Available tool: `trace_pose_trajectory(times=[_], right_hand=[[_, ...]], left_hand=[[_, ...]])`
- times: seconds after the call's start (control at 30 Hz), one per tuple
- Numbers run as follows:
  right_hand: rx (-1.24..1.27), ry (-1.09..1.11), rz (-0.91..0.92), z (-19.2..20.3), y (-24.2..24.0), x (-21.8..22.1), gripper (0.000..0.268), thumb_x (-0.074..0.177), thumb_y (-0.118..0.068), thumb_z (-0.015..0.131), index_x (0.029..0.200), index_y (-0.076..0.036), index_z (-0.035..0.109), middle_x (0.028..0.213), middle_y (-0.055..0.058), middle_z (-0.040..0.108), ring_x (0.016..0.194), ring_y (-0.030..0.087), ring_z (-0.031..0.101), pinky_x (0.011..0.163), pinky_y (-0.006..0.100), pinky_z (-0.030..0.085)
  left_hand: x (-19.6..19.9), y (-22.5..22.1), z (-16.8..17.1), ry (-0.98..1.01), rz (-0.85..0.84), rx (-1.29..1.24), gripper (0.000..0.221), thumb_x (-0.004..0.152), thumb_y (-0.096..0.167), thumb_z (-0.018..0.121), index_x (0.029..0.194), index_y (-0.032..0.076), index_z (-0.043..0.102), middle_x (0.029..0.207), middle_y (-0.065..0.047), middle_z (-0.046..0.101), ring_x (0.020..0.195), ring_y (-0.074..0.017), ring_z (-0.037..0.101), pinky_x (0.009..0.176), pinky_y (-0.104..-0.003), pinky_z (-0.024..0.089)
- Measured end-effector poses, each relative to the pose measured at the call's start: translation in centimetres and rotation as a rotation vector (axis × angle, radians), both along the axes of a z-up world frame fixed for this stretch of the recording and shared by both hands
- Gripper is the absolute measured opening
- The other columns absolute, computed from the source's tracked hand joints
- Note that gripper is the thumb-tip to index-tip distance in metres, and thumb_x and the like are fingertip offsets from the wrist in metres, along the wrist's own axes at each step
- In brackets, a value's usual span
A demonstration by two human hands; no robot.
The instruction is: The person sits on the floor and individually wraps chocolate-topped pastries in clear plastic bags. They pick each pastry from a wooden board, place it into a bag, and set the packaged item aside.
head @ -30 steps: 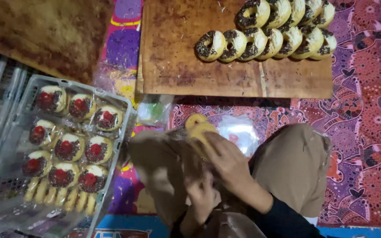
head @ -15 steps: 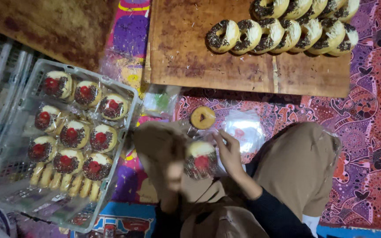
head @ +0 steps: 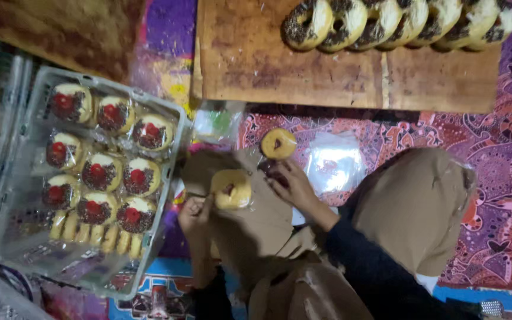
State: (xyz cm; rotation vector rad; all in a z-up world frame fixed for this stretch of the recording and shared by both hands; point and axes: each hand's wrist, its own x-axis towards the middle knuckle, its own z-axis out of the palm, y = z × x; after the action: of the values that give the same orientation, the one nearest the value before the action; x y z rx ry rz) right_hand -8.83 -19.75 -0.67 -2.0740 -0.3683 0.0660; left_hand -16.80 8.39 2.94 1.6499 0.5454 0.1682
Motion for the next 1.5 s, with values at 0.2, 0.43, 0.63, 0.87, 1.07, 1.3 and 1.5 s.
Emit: trace_pose_trajectory(times=[0.2,0.43,0.63,0.87,1.07,1.3,1.5], right_hand=[[-0.688,-0.576,0.518,0.0,-2.4,6.1,0.029,0.081,-0.021,0.069,0.108,-0.01,0.071,0.146,0.013,0.052,0.142,0.036,0.039,0.109,0.059,0.038],[-0.074,-0.093,0.009,0.7,-5.4,7.3,0.019,0.096,-0.012,0.067,0.112,-0.003,0.069,0.132,0.011,0.067,0.118,0.035,0.066,0.097,0.045,0.056],[0.439,0.52,-0.003,5.0,-12.9,6.6,0.018,0.104,-0.019,0.056,0.107,-0.002,0.062,0.101,0.004,0.066,0.093,0.013,0.069,0.078,0.032,0.062],[0.453,0.666,0.087,8.3,-10.8,5.1,0.022,0.104,-0.022,0.058,0.096,-0.002,0.061,0.074,0.0,0.057,0.064,0.009,0.06,0.059,0.03,0.058],[0.598,0.601,-0.187,6.8,-4.4,5.0,0.024,0.103,-0.021,0.061,0.086,-0.005,0.06,0.068,-0.005,0.052,0.054,0.004,0.044,0.048,0.024,0.035],[0.613,0.269,-0.442,6.2,2.5,6.0,0.021,0.103,-0.022,0.067,0.101,-0.004,0.078,0.078,-0.002,0.067,0.066,0.001,0.054,0.055,0.02,0.042],[0.788,0.377,-0.562,6.6,5.1,4.9,0.023,0.101,-0.018,0.069,0.105,0.003,0.078,0.084,0.004,0.073,0.065,0.006,0.057,0.056,0.022,0.042]], left_hand=[[3.8,0.9,-2.7,-0.115,0.011,-0.097,0.012,0.095,0.001,0.072,0.086,0.001,0.064,0.075,0.001,0.062,0.069,-0.0064,0.052,0.062,-0.023,0.041],[10.2,-0.5,-4.0,-0.169,-0.059,0.128,0.011,0.089,0.001,0.073,0.099,-0.001,0.07,0.092,-0.004,0.074,0.082,-0.0117,0.068,0.075,-0.028,0.055],[15.7,-5.4,-7.1,-0.064,-0.305,0.051,0.018,0.102,0.014,0.066,0.101,-0.004,0.062,0.089,-0.015,0.066,0.081,-0.0211,0.065,0.074,-0.034,0.054],[13.3,-12.4,-1.6,0.002,-0.641,0.14,0.029,0.105,0.023,0.062,0.091,0.001,0.074,0.075,-0.012,0.069,0.069,-0.016,0.062,0.065,-0.029,0.048],[11.6,-9.9,5.0,-0.036,-0.386,-0.166,0.023,0.103,0.021,0.066,0.094,0.001,0.075,0.078,-0.005,0.075,0.062,-0.0077,0.06,0.058,-0.025,0.046],[10.0,-4.1,7.3,-0.024,-0.111,0.078,0.022,0.1,0.023,0.066,0.101,0.002,0.071,0.078,-0.009,0.07,0.066,-0.0168,0.068,0.059,-0.031,0.052],[9.6,-2.2,2.4,-0.446,-0.05,-0.852,0.026,0.107,0.022,0.053,0.112,0.002,0.068,0.106,-0.01,0.071,0.103,-0.019,0.067,0.097,-0.033,0.055]])
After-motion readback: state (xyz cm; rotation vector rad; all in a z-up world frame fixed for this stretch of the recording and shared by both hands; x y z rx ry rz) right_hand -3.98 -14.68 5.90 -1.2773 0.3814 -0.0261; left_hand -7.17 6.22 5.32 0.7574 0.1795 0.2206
